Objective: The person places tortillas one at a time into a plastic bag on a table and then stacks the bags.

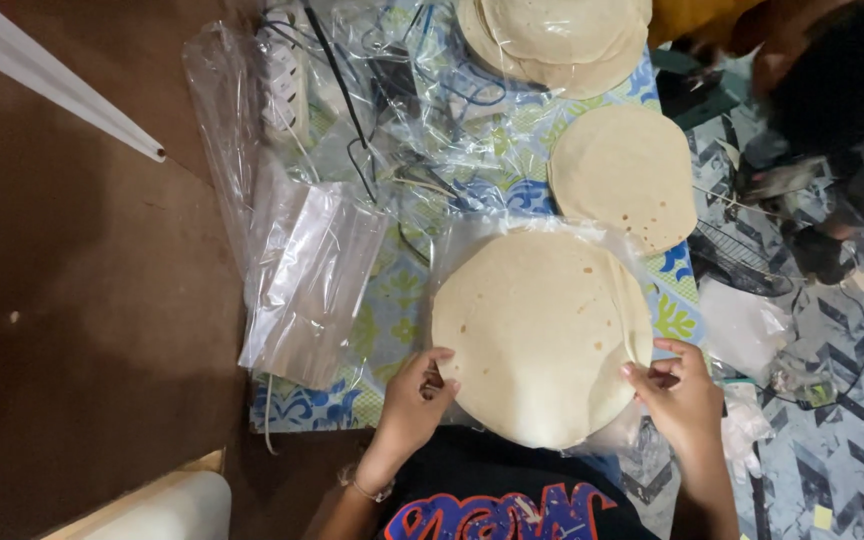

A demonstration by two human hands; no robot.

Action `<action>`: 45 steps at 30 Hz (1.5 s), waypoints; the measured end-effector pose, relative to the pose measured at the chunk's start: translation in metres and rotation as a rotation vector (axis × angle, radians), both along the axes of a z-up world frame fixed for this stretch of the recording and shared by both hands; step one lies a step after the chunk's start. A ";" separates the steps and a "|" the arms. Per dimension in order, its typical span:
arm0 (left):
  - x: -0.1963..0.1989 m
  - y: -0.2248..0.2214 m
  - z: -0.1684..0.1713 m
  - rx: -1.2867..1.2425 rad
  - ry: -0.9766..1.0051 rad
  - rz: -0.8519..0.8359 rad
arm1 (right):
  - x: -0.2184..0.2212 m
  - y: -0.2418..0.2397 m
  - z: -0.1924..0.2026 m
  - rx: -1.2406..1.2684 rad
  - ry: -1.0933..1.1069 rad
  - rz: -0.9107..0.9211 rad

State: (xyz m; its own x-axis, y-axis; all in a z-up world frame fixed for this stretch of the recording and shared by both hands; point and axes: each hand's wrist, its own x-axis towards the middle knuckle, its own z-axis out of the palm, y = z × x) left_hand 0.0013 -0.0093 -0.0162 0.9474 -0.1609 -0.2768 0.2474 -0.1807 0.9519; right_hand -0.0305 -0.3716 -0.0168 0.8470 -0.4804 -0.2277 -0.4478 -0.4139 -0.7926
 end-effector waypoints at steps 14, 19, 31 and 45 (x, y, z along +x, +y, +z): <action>0.011 0.010 0.015 0.090 0.012 -0.109 | 0.009 -0.005 -0.013 -0.028 -0.181 0.001; 0.041 0.026 0.023 0.194 0.099 -0.226 | 0.010 -0.017 -0.036 0.028 -0.251 -0.054; 0.318 -0.058 -0.061 0.721 -0.925 -0.236 | -0.002 -0.019 -0.005 -0.206 -0.199 -0.168; 0.383 -0.056 0.005 0.910 -1.068 -0.005 | 0.010 -0.022 0.013 -0.307 -0.192 -0.034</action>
State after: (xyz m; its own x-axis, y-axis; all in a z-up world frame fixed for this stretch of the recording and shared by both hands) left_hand 0.3840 -0.0652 -0.0114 0.7641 -0.3210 0.5595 -0.5143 -0.8267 0.2280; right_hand -0.0210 -0.3936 -0.0039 0.8428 -0.5300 0.0933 -0.3203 -0.6333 -0.7045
